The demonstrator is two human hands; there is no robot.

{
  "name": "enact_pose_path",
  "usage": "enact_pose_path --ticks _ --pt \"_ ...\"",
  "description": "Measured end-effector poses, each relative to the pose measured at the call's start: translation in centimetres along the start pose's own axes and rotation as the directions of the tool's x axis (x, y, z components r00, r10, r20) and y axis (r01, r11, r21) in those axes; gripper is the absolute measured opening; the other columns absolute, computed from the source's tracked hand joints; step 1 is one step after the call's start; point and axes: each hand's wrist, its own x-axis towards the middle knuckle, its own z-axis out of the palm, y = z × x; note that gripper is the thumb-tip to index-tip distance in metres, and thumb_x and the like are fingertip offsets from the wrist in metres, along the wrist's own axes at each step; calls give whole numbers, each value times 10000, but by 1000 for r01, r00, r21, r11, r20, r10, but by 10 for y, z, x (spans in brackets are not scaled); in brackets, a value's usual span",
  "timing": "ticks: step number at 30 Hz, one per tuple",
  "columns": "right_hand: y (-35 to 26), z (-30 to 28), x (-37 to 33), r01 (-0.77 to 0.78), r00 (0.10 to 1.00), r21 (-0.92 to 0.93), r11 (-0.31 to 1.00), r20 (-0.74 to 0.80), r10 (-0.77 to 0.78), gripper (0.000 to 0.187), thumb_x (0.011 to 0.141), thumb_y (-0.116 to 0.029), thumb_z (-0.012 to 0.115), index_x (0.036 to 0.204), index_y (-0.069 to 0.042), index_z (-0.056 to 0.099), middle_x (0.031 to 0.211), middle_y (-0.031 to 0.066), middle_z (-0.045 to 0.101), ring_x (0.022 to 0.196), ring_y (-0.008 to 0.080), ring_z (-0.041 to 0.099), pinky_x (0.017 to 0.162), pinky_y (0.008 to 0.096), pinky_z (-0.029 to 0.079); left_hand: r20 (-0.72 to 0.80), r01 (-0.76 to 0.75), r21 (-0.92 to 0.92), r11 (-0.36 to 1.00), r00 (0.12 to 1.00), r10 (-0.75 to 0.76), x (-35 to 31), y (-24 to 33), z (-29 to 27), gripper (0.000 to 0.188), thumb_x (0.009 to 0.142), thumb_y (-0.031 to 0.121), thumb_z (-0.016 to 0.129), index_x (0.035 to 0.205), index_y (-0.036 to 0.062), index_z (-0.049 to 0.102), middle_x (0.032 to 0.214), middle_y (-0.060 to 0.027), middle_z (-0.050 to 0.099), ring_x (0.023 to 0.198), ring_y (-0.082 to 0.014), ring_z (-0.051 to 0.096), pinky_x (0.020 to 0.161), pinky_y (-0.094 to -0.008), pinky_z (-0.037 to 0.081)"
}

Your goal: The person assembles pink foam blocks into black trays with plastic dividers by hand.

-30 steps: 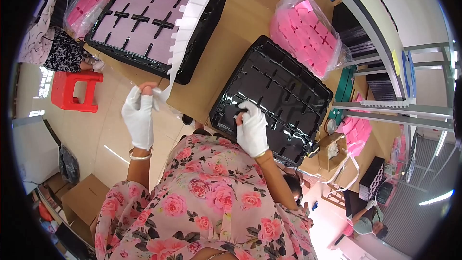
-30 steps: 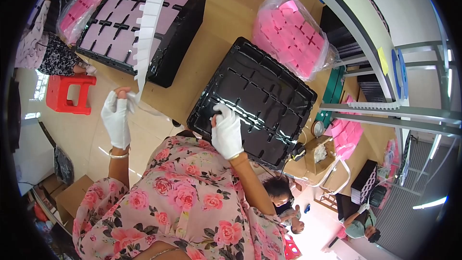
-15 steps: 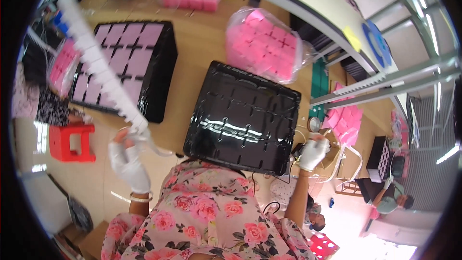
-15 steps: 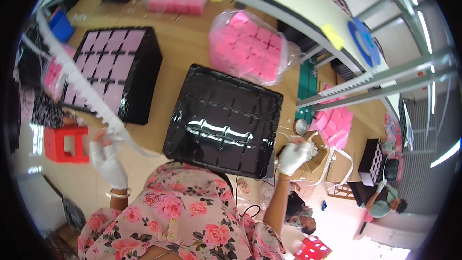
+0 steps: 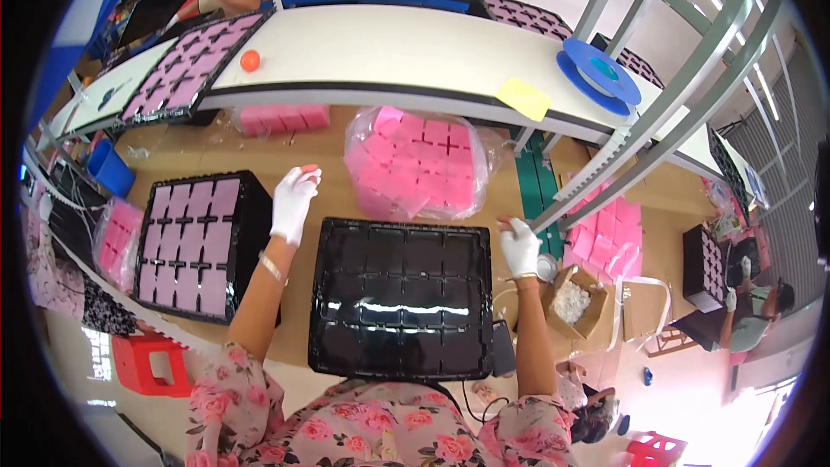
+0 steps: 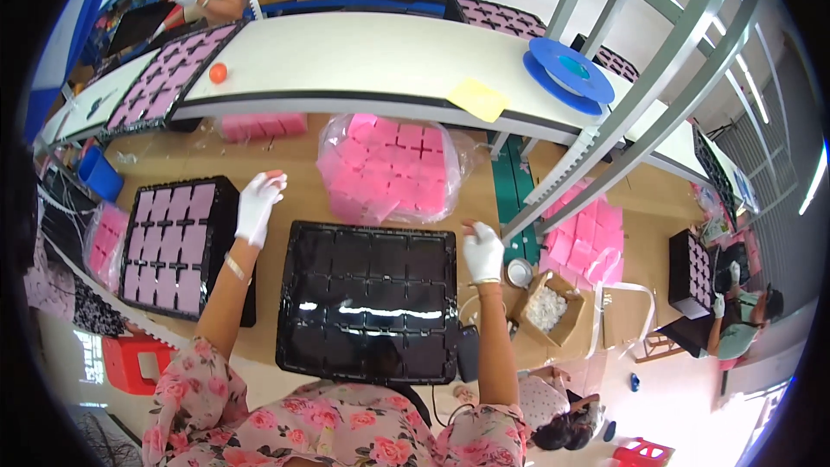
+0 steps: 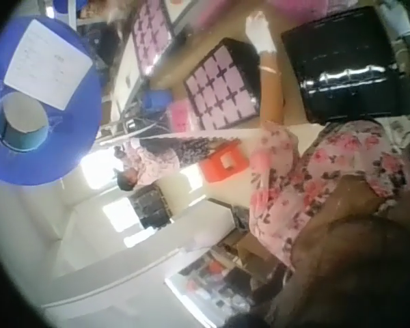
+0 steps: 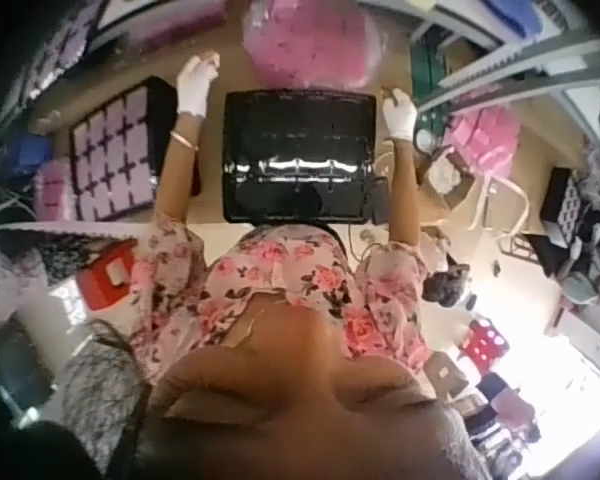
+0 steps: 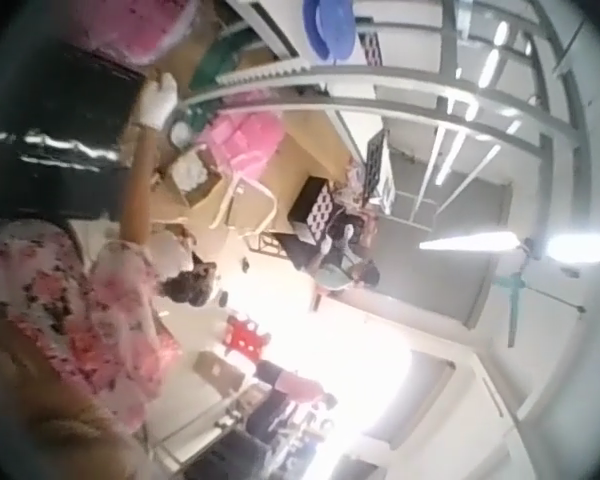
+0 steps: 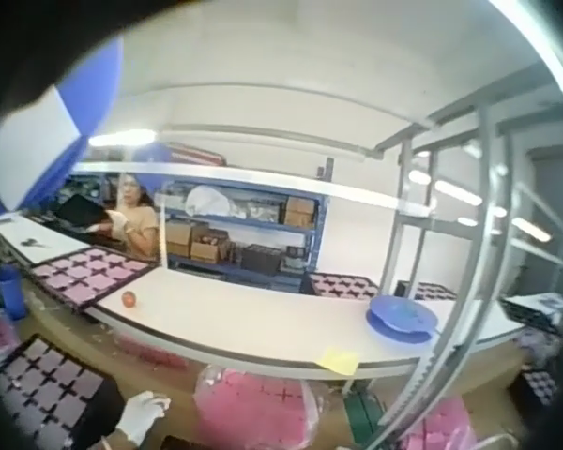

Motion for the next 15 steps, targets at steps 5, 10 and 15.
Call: enact_pose_path --ticks 5,10,15 --pt "-16 90 54 -42 873 107 993 487 -16 282 846 -104 511 1065 -54 683 934 137 697 860 185 661 759 297 508 -23 366 107 924 930 -366 134 -121 -12 267 882 137 598 1130 49 552 1081 -21 597 864 -110 575 705 -255 483" --pt "-3 152 87 -289 421 28 957 901 101 322 892 -220 514 1158 -116 661 962 93 705 886 208 663 752 292 524 99 473 315 823 846 -524 157 -160 31 609 880 203 622 1409 83 345 1317 -10 508 1228 -161 453 938 -373 426" --pt "-10 185 90 -315 320 10 949 943 96 324 903 -155 510 1193 -88 637 1002 52 646 844 144 609 730 295 520 401 413 170 895 801 -445 149 -154 47 644 888 122 600 1440 47 276 1328 -33 505 1251 -165 450 987 -384 406"
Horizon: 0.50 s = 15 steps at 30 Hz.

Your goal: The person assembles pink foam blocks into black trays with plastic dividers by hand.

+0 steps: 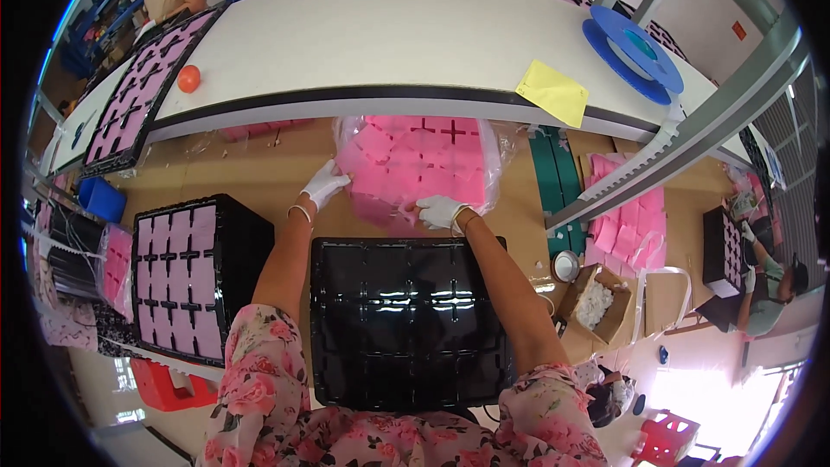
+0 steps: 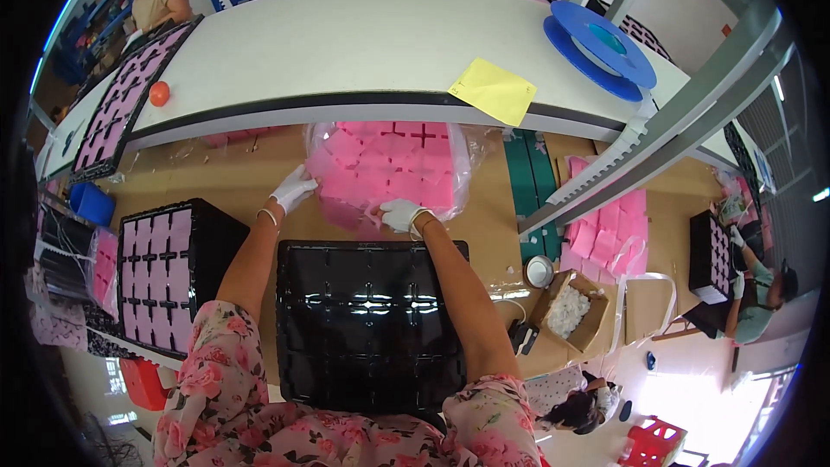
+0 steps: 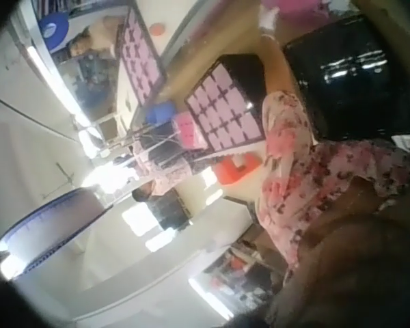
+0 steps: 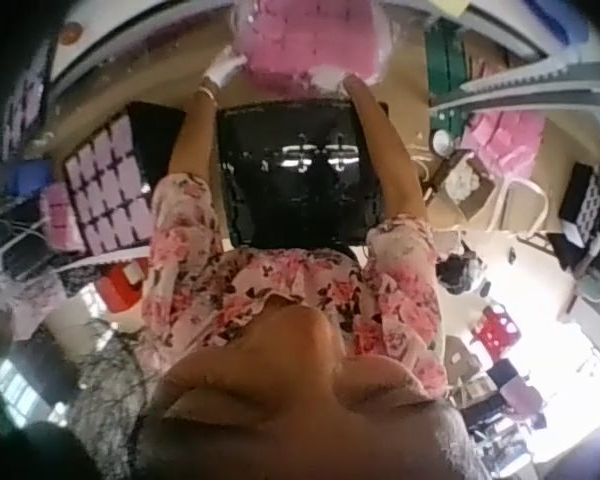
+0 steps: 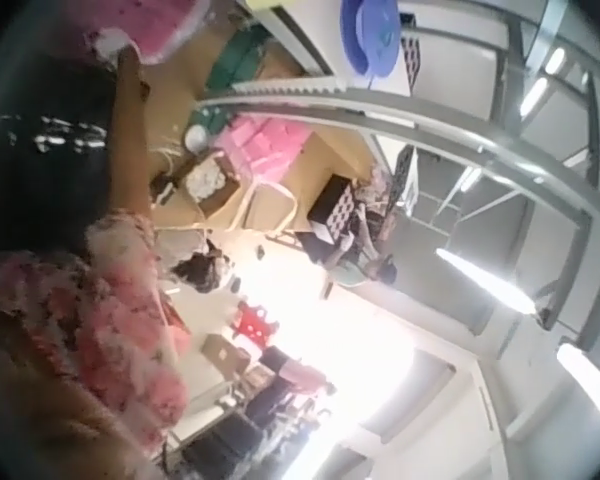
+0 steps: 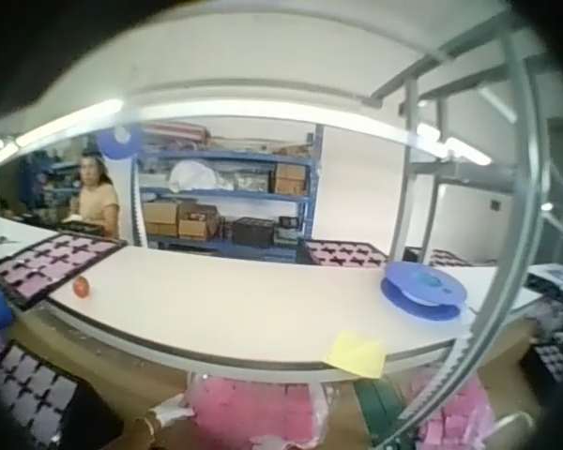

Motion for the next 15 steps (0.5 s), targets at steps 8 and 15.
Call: enact_pose_path --ticks 8,15 --pt "-2 13 -5 294 926 298 908 -323 -193 330 878 -114 577 1178 19 612 1020 96 656 871 129 614 806 249 506 -3 -61 343 937 998 66 -1 -18 -44 327 871 92 615 1173 -20 561 1100 -93 627 925 -176 620 831 -274 490" --pt "-20 28 -44 444 864 823 353 -498 73 638 878 -40 577 1444 -23 283 1097 96 618 1041 203 593 879 304 486 62 71 -78 994 996 -66 -36 38 -27 298 879 157 646 1108 -31 610 1010 -104 653 911 -198 647 804 -305 519"
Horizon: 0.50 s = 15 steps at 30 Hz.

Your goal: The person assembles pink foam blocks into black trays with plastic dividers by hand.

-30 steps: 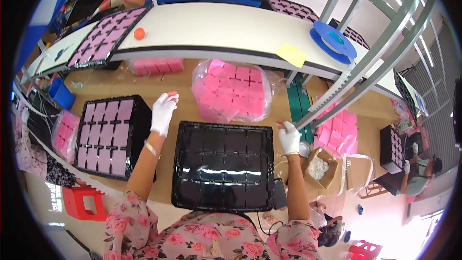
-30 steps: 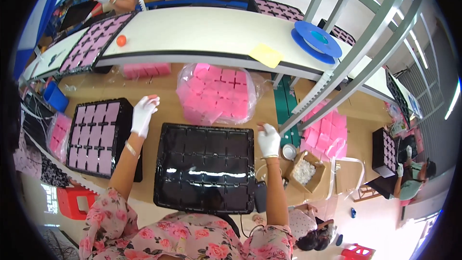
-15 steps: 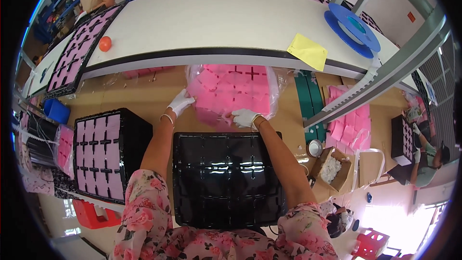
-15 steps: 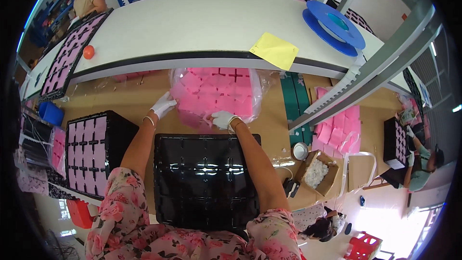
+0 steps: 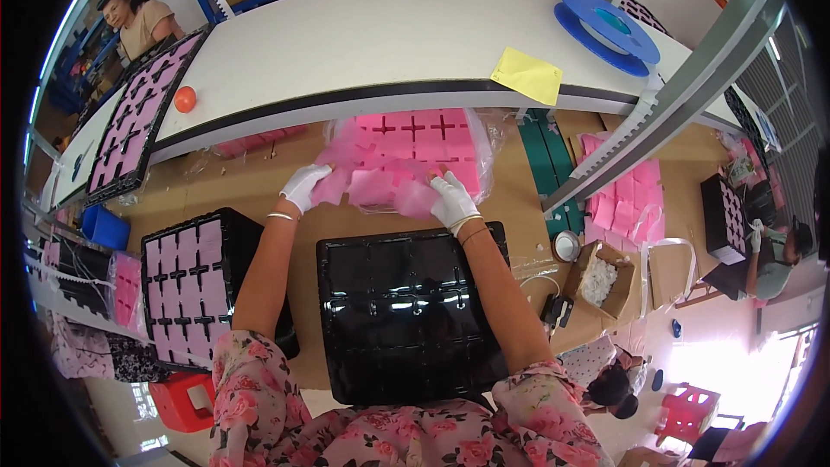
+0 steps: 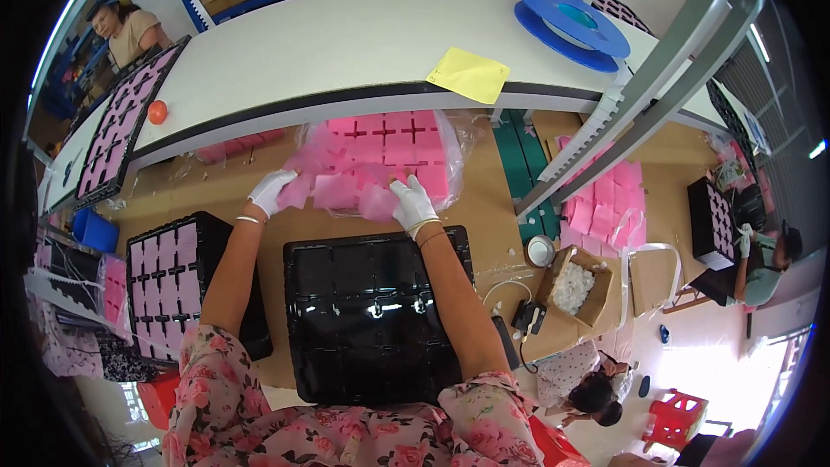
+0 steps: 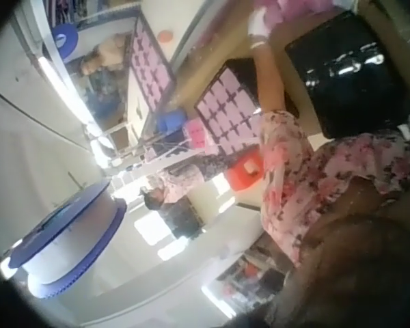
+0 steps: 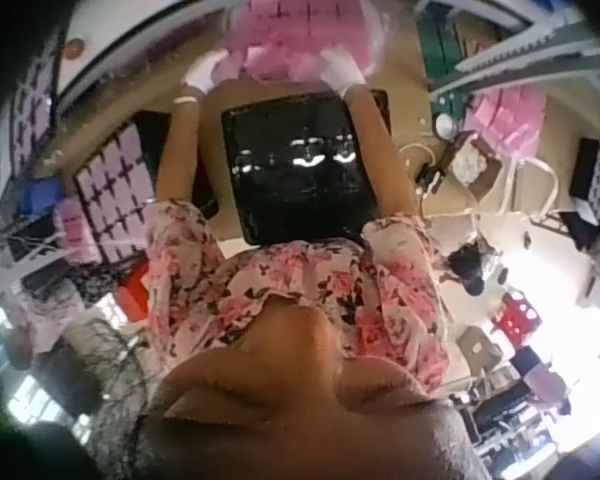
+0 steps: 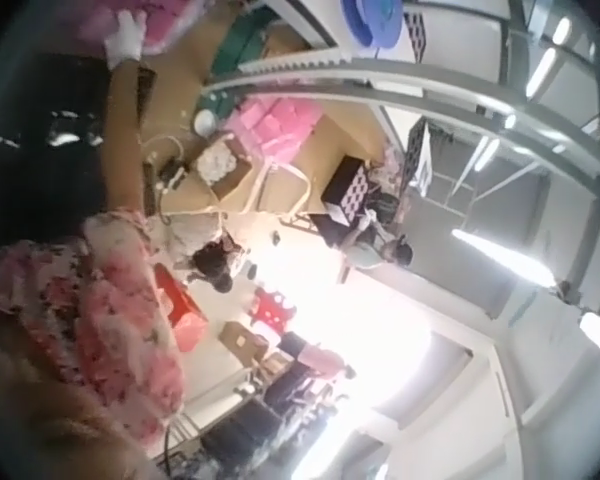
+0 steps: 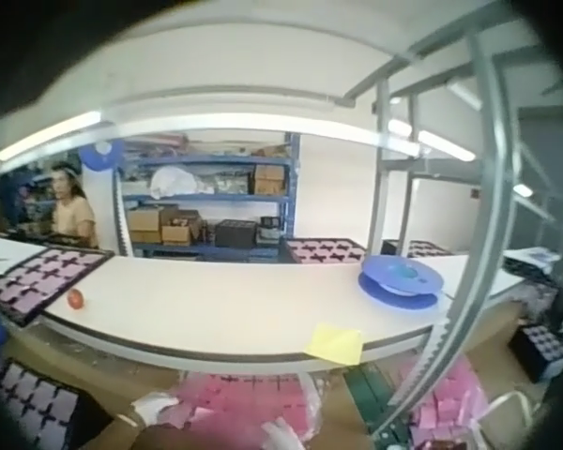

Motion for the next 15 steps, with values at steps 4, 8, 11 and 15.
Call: enact_pose_path --ticks 4,8,11,15 --pt "-8 23 -34 -24 1000 -58 998 7 24 798 873 27 563 1509 -50 88 1195 154 563 1042 263 597 866 345 494 45 -92 -303 948 993 111 -31 22 24 300 902 196 634 1114 -15 618 989 -98 650 856 -177 639 713 -293 525" --pt "-17 4 -40 77 997 -288 955 -2 -81 826 857 52 579 1514 -34 85 1119 186 606 987 220 619 870 299 478 80 -104 -465 879 984 159 -56 28 33 246 950 115 542 1165 1 573 1010 -122 647 915 -217 658 705 -339 547" --pt "-30 -10 -73 387 911 -382 839 16 -413 807 839 15 642 1503 -25 185 888 107 680 820 95 611 741 212 479 48 -88 -449 889 991 123 -105 32 57 270 900 117 627 1139 10 562 1015 -86 653 889 -200 669 658 -340 570" --pt "-29 -17 -130 318 932 -531 785 23 -362 794 848 -36 676 1501 -43 224 827 54 676 686 59 580 640 204 481 -47 -65 -285 956 997 54 -165 -9 80 160 862 71 643 1011 33 599 906 -64 642 738 -152 657 617 -296 566"
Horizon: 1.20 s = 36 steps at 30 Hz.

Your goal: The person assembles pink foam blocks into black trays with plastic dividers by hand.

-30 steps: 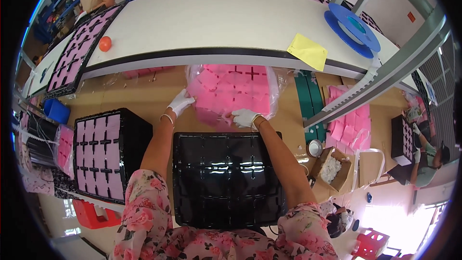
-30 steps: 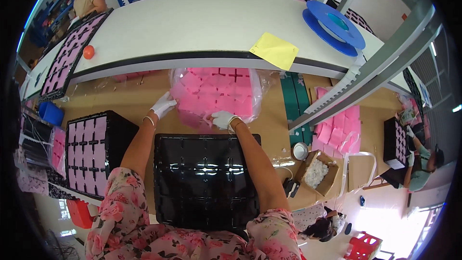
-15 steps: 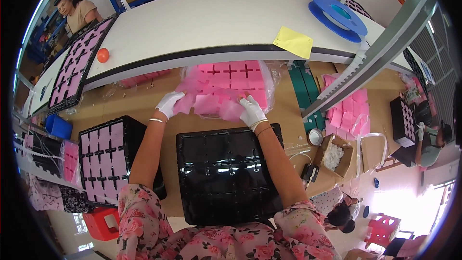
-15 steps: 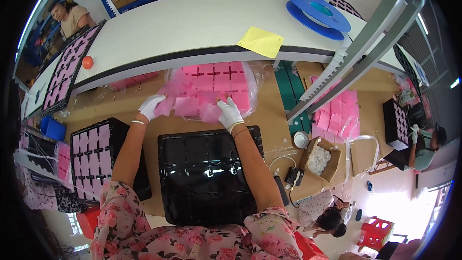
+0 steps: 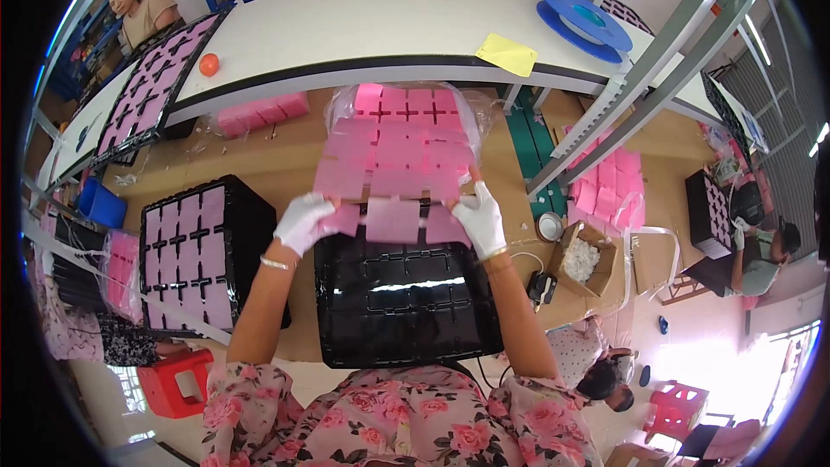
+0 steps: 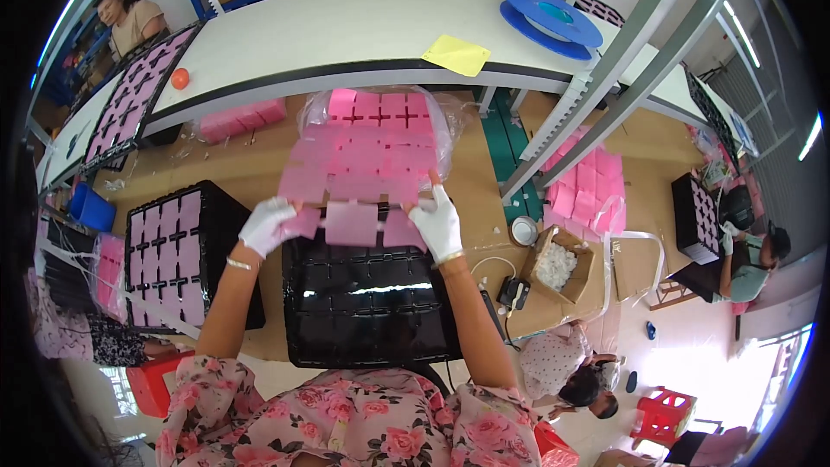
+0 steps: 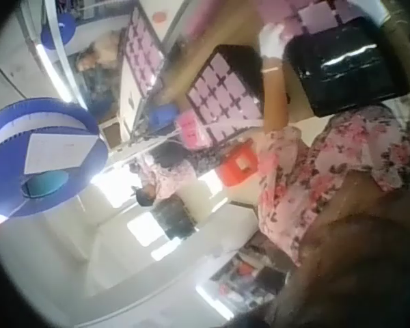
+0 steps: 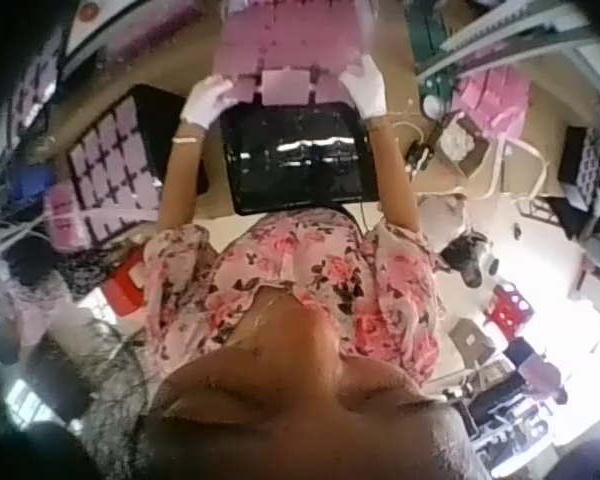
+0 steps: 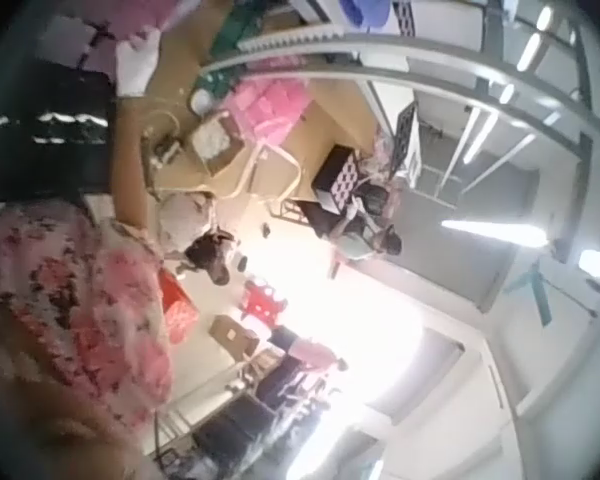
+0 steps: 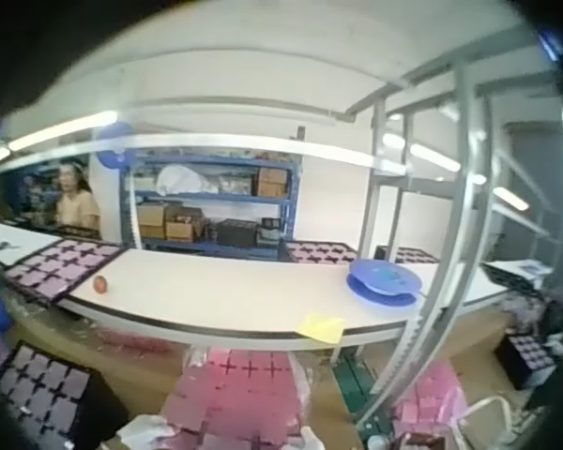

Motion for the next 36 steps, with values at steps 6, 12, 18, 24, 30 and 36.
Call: enact_pose_path --ticks 6,12,18,24,30,36 --pt "28 -5 -69 -9 990 -297 955 -137 -33 774 781 -102 739 1456 -134 360 815 58 680 623 100 593 630 254 507 -106 34 243 969 994 -8 -57 -74 -4 142 809 22 621 941 -31 623 835 -88 658 686 -138 643 508 -242 490" --pt "17 -15 -115 23 980 -547 837 -153 -127 687 716 -133 777 1349 -130 511 875 71 675 631 142 591 669 301 516 -194 45 328 943 981 21 -92 -82 13 146 839 63 652 938 -42 629 748 -97 660 562 -130 603 436 -237 463" --pt "15 -27 -146 11 988 -556 831 -122 -95 568 698 -133 804 1221 -101 585 733 33 651 611 98 568 625 247 483 -203 84 302 950 979 -22 -116 -100 13 152 871 123 639 891 -27 648 672 -95 651 456 -122 545 373 -245 423" --pt "29 -36 -156 -17 986 -477 879 -155 -65 416 753 -99 772 1130 -70 599 632 11 602 569 74 549 565 245 456 -241 100 253 962 970 -37 -126 -109 31 138 881 114 618 899 -19 651 663 -90 649 451 -124 550 366 -243 421" --pt "9 -21 -160 10 985 -608 794 -131 -113 392 717 -101 790 1070 -67 622 768 39 615 611 130 573 592 265 471 -317 47 274 960 947 44 -134 -114 25 109 887 67 574 909 -16 642 653 -90 632 438 -136 547 357 -242 412" --pt "15 -29 -183 -142 983 -435 889 -170 74 374 710 -33 766 1052 -32 616 929 80 630 736 134 652 647 252 526 -339 67 307 949 940 43 -145 -121 21 111 881 53 570 920 -22 643 662 -90 638 454 -128 548 357 -243 406"
